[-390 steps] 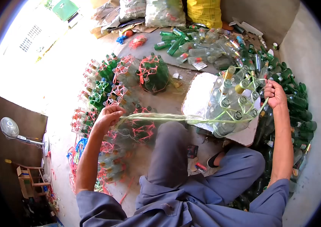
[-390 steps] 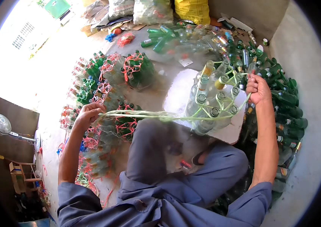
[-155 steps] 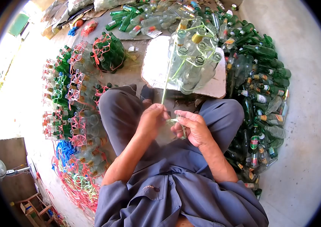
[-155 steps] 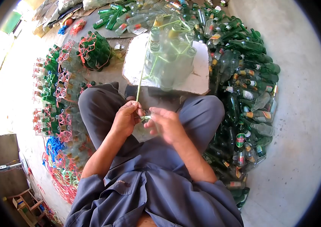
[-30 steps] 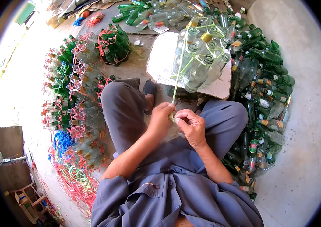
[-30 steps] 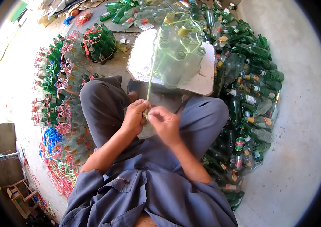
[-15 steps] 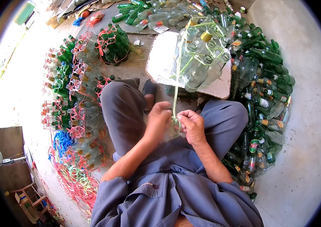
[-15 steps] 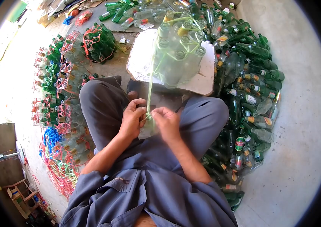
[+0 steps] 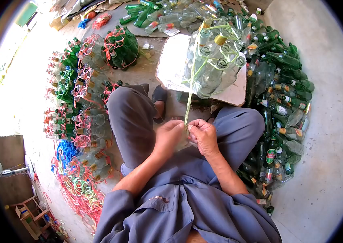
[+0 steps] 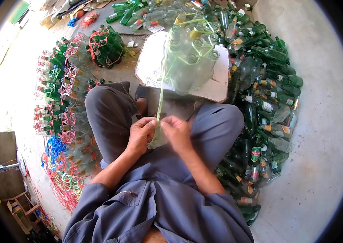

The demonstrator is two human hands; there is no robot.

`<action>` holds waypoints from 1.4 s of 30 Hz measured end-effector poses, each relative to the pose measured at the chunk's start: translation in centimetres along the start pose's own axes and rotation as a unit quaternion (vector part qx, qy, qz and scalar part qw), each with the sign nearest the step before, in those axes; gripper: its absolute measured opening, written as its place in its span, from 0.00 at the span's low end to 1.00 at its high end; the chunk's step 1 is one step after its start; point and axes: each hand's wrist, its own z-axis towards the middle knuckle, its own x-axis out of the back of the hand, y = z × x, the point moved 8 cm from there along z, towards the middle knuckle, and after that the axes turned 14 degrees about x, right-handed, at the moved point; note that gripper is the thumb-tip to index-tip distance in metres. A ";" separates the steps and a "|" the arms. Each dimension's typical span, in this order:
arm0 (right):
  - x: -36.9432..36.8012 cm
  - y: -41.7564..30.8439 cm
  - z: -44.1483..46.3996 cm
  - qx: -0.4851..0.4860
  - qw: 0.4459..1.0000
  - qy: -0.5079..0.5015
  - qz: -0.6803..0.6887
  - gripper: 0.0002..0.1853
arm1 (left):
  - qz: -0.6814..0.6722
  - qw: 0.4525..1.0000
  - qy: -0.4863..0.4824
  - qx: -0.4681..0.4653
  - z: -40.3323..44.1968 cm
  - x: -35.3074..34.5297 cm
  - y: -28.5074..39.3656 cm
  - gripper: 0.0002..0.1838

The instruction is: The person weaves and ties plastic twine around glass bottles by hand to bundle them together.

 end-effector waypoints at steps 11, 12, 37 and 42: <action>-0.3 -1.3 -0.3 0.106 0.984 -0.038 -0.140 0.03 | 0.024 0.999 -0.004 -0.028 0.5 0.5 -0.1 0.06; -0.4 -1.7 -0.4 0.119 0.980 -0.045 -0.153 0.03 | 0.027 0.999 -0.009 -0.028 0.5 0.4 -0.1 0.05; -0.7 -3.9 0.7 0.148 0.975 -0.077 -0.146 0.02 | -0.088 0.993 -0.049 0.059 0.7 0.0 0.2 0.04; -0.2 -2.9 0.8 0.034 0.990 -0.099 -0.090 0.09 | -0.095 0.991 -0.063 0.063 0.6 0.4 0.4 0.05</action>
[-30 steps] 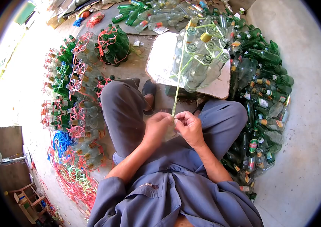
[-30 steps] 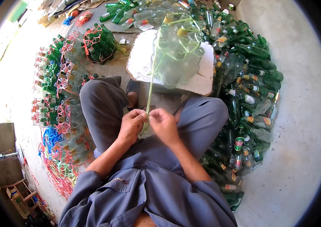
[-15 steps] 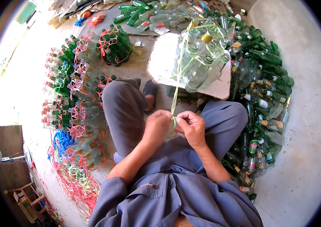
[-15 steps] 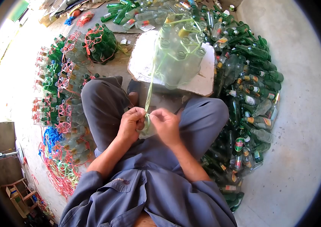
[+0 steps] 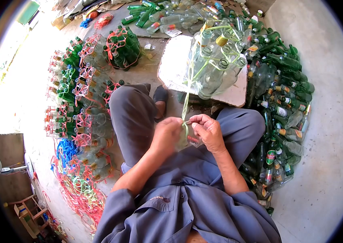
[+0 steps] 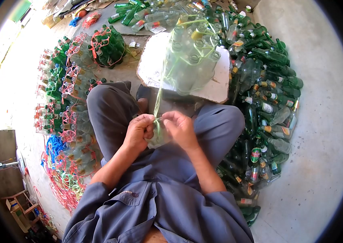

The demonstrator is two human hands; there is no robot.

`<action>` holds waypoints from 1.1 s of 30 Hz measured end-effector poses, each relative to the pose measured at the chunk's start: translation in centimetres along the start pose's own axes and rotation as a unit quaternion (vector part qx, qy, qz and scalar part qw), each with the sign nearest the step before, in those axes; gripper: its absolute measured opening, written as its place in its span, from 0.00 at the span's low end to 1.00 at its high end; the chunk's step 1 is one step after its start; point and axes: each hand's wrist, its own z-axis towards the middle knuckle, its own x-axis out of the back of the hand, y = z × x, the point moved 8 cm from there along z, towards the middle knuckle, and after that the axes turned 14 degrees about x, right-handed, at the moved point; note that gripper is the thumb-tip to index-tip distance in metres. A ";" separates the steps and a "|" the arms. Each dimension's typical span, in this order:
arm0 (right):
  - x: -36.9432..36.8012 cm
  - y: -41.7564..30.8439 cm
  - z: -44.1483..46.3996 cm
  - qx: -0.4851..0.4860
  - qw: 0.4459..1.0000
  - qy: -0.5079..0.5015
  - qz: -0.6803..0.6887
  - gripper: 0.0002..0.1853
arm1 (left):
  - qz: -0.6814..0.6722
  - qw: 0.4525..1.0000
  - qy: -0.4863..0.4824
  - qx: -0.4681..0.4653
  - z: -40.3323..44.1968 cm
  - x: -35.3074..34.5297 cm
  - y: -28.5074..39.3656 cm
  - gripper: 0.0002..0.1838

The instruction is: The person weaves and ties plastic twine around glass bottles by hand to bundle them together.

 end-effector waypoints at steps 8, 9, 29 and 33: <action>-2.6 -0.1 -0.8 0.029 0.998 -0.046 0.029 0.11 | 0.001 0.999 0.013 0.030 -0.2 -0.5 -0.6 0.06; -2.7 -0.1 -0.9 0.026 0.998 -0.046 0.020 0.10 | 0.007 1.000 0.014 0.022 -0.5 -0.6 -0.3 0.06; -1.4 2.1 -2.3 -0.076 0.992 -0.060 0.081 0.02 | -0.009 1.000 0.014 0.002 -0.4 0.0 -0.5 0.03; -1.6 0.5 -2.3 -0.044 0.994 -0.079 0.055 0.02 | 0.005 1.000 0.015 0.000 -0.3 0.1 -0.6 0.04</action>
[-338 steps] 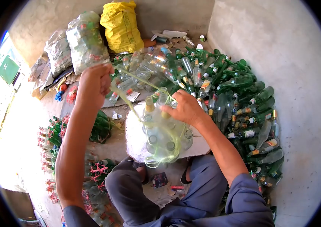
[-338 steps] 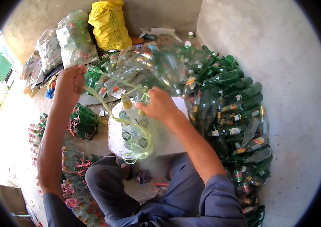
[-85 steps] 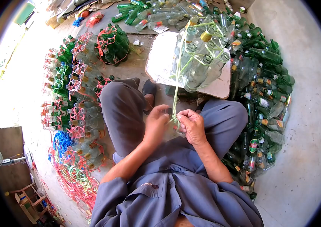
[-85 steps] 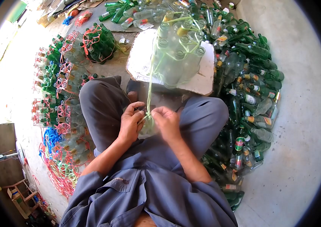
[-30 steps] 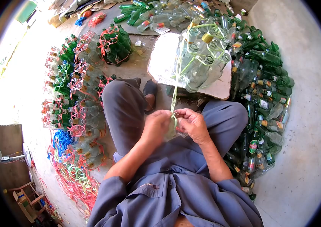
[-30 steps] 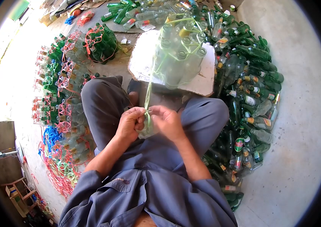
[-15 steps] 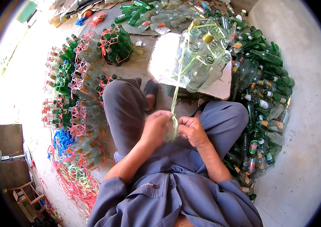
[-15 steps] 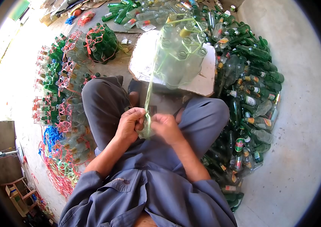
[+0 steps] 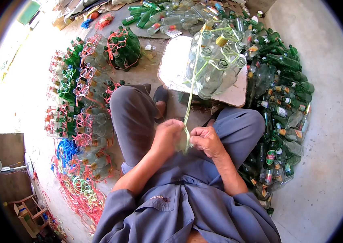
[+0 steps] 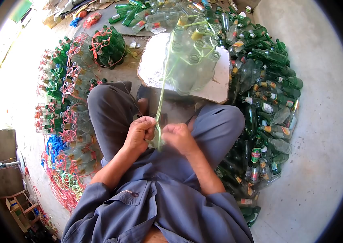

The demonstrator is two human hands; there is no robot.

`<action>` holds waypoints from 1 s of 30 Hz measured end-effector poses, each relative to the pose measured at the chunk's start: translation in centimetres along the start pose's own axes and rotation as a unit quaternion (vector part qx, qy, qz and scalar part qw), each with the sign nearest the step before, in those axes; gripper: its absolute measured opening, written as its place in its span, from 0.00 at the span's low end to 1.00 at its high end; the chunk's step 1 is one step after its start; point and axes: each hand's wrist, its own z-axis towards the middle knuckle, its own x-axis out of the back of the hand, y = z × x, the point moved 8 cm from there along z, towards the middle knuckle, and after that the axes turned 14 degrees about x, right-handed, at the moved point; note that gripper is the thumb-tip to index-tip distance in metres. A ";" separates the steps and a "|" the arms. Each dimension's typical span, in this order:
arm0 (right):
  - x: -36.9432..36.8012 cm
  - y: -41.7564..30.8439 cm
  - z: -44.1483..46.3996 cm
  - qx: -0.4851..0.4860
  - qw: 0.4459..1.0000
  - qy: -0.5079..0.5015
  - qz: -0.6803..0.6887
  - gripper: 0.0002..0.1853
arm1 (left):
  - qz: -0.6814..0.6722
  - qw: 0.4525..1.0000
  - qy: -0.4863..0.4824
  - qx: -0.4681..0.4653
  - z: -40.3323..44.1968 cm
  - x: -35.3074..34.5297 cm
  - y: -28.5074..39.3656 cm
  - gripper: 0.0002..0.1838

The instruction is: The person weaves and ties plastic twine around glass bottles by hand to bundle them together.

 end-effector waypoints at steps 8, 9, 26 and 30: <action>1.0 1.4 -1.3 -0.076 0.988 0.010 0.137 0.04 | -0.008 1.000 -0.025 0.006 -0.5 -0.5 0.7 0.05; 1.0 1.7 -1.3 -0.088 0.983 0.012 0.163 0.04 | 0.011 0.999 -0.034 0.012 -0.7 -0.7 0.7 0.05; -0.4 3.8 -0.8 -0.082 0.987 0.033 0.136 0.07 | 0.076 0.997 0.005 0.023 -2.2 -0.9 -0.4 0.05; -0.1 2.7 -0.8 -0.037 0.995 0.076 0.053 0.09 | 0.101 0.995 0.014 0.013 -2.0 -0.6 -0.3 0.05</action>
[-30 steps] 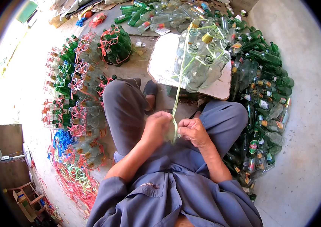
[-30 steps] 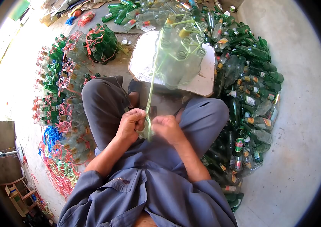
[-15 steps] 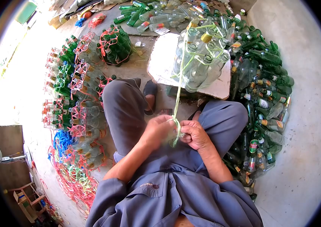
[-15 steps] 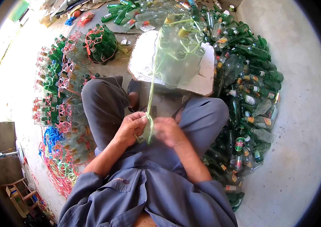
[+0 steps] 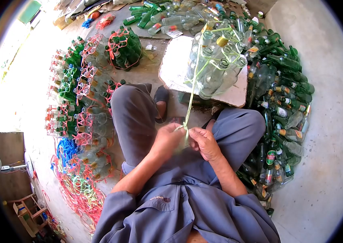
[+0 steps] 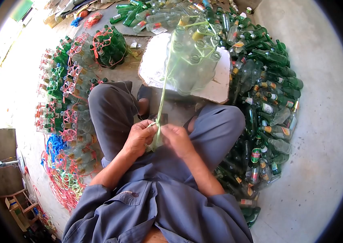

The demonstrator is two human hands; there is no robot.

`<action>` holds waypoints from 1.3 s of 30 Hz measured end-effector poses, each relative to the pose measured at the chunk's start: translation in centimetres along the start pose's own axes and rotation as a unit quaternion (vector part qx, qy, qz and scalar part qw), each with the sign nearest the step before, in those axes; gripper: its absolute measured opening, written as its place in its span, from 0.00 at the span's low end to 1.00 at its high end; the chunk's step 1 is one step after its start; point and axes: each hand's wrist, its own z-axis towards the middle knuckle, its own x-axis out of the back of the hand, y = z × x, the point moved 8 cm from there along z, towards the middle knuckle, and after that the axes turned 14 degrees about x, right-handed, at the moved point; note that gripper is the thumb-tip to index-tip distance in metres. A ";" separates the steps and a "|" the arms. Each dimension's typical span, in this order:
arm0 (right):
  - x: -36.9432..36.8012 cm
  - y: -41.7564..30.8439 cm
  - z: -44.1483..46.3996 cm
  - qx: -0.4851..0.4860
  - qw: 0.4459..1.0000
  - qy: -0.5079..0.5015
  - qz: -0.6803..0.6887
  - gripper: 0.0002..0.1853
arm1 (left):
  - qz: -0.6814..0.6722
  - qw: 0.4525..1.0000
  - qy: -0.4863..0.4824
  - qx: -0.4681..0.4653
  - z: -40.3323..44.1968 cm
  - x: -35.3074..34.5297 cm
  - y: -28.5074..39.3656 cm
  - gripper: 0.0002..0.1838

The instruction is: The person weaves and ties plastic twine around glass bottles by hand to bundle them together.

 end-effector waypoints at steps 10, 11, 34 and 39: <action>-0.4 -2.5 0.5 0.102 0.981 0.021 -0.162 0.10 | 0.051 0.998 0.000 -0.045 -0.1 -0.2 0.8 0.04; -0.3 -2.5 0.6 0.105 0.981 0.027 -0.163 0.10 | 0.044 0.998 -0.003 -0.045 -0.1 -0.2 0.8 0.04; 0.4 -4.6 -0.7 0.280 0.905 0.113 -0.301 0.06 | 0.013 1.000 -0.028 -0.004 0.3 -0.3 0.0 0.03; -0.3 -4.3 -1.4 0.196 0.946 0.092 -0.242 0.08 | 0.026 1.000 -0.010 -0.005 0.2 -0.8 0.1 0.03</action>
